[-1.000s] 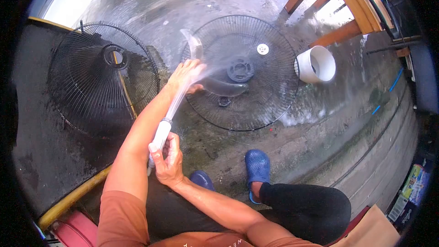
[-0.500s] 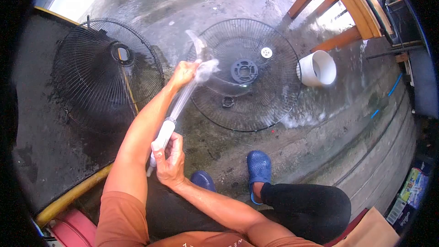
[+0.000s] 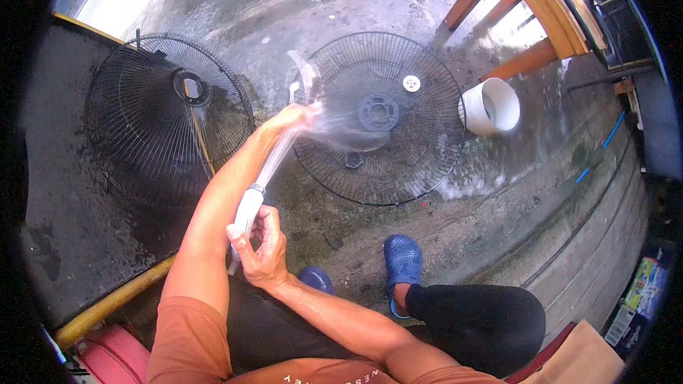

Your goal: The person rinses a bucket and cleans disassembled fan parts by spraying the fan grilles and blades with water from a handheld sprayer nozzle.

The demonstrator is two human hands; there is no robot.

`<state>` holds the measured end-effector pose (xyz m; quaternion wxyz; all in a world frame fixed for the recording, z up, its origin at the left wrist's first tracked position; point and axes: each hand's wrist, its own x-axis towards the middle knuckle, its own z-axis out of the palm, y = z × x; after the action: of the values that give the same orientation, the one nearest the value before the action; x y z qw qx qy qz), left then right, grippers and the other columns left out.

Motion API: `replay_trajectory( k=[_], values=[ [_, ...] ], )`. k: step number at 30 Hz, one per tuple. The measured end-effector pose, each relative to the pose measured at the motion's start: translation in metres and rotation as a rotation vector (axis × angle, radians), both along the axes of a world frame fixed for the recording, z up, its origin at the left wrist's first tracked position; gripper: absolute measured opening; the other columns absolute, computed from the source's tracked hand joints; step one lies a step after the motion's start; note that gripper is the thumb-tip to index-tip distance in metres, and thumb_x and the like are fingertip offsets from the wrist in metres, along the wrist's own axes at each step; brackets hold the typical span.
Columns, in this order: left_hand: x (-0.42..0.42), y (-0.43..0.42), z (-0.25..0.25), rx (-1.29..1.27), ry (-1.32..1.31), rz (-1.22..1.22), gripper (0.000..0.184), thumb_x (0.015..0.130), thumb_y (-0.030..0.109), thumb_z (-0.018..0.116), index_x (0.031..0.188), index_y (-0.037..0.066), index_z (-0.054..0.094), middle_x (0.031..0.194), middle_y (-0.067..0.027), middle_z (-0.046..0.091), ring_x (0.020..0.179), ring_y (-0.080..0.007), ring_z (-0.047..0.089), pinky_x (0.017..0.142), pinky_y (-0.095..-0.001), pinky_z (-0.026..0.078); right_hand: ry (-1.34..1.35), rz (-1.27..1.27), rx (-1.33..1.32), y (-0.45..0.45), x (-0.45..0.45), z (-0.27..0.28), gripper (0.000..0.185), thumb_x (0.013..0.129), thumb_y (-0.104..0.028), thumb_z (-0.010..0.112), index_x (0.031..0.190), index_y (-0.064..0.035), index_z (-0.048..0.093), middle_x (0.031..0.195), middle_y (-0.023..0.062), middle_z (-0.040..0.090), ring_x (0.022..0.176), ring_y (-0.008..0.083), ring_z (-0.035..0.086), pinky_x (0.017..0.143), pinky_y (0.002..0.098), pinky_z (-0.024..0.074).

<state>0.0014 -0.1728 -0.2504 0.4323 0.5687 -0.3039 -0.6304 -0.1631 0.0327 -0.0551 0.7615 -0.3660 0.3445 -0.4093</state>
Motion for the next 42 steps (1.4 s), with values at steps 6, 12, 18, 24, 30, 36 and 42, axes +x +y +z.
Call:
replay_trajectory(
  k=[6, 12, 18, 24, 30, 36, 42],
  values=[
    [0.007, 0.001, 0.042, 0.107, -0.392, 0.046, 0.042, 0.100, 0.039, 0.061, 0.091, 0.000, 0.076, 0.078, -0.0109, 0.072, 0.074, -0.0176, 0.069, 0.067, -0.0314, 0.056, -0.025, 0.084, 0.046, -0.002, 0.000, 0.008, 0.039, 0.098, -0.018, 0.068, 0.125, -0.0003, 0.045, 0.104, 0.0052, 0.059, 0.092, 0.0107, 0.057, 0.083, 0.0279, 0.0489],
    [0.043, 0.021, 0.102, 0.237, -0.599, -0.052, 0.044, 0.101, 0.039, 0.056, 0.099, -0.001, 0.075, 0.081, -0.0127, 0.073, 0.067, -0.0193, 0.069, 0.065, -0.0370, 0.055, -0.035, 0.038, -0.032, 0.000, 0.012, 0.017, 0.045, 0.097, -0.024, 0.071, 0.124, 0.0033, 0.047, 0.098, 0.0077, 0.064, 0.083, 0.0114, 0.062, 0.076, 0.0288, 0.0519],
    [0.029, 0.083, 0.206, 0.149, -0.838, -0.261, 0.050, 0.104, 0.044, 0.050, 0.111, -0.001, 0.071, 0.095, -0.0074, 0.068, 0.080, -0.0182, 0.062, 0.073, -0.0380, 0.053, -0.001, -0.049, 0.035, 0.001, 0.031, 0.022, 0.041, 0.098, -0.024, 0.070, 0.123, 0.0009, 0.048, 0.098, 0.0065, 0.064, 0.081, 0.0109, 0.061, 0.074, 0.0279, 0.0516],
    [-0.009, 0.159, 0.307, 0.447, -0.247, 0.030, 0.073, 0.104, 0.066, 0.036, 0.127, 0.003, 0.063, 0.111, -0.0071, 0.068, 0.100, -0.0191, 0.063, 0.094, -0.0337, 0.050, 0.063, -0.154, -0.026, -0.019, 0.049, 0.035, 0.041, 0.101, -0.031, 0.065, 0.121, 0.0001, 0.048, 0.097, 0.0089, 0.065, 0.082, 0.0164, 0.063, 0.076, 0.0333, 0.0523],
    [-0.034, 0.206, 0.290, 0.180, -0.493, 0.051, 0.083, 0.103, 0.070, 0.026, 0.138, 0.000, 0.052, 0.122, -0.0137, 0.063, 0.117, -0.0207, 0.056, 0.105, -0.0364, 0.042, 0.282, -0.116, 0.039, -0.019, 0.059, 0.034, 0.040, 0.102, -0.029, 0.060, 0.125, 0.0016, 0.046, 0.108, 0.0193, 0.063, 0.096, 0.0289, 0.064, 0.085, 0.0429, 0.0493],
    [-0.040, 0.189, 0.282, 0.205, -0.569, 0.046, 0.097, 0.098, 0.077, 0.017, 0.130, -0.004, 0.059, 0.119, -0.0173, 0.068, 0.114, -0.0258, 0.061, 0.102, -0.0391, 0.045, 0.422, -0.135, -0.031, -0.030, 0.051, 0.029, 0.033, 0.102, -0.028, 0.060, 0.114, 0.0024, 0.051, 0.109, 0.0208, 0.063, 0.094, 0.0325, 0.063, 0.082, 0.0451, 0.0483],
    [-0.052, 0.167, 0.274, 0.016, -0.910, 0.132, 0.081, 0.104, 0.067, 0.029, 0.112, -0.004, 0.068, 0.089, -0.0177, 0.069, 0.086, -0.0229, 0.065, 0.079, -0.0386, 0.051, 0.317, 0.005, -0.078, -0.081, 0.023, 0.028, 0.041, 0.105, -0.037, 0.050, 0.092, 0.0010, 0.059, 0.082, 0.0145, 0.065, 0.078, 0.0292, 0.064, 0.073, 0.0430, 0.0497]
  ],
)
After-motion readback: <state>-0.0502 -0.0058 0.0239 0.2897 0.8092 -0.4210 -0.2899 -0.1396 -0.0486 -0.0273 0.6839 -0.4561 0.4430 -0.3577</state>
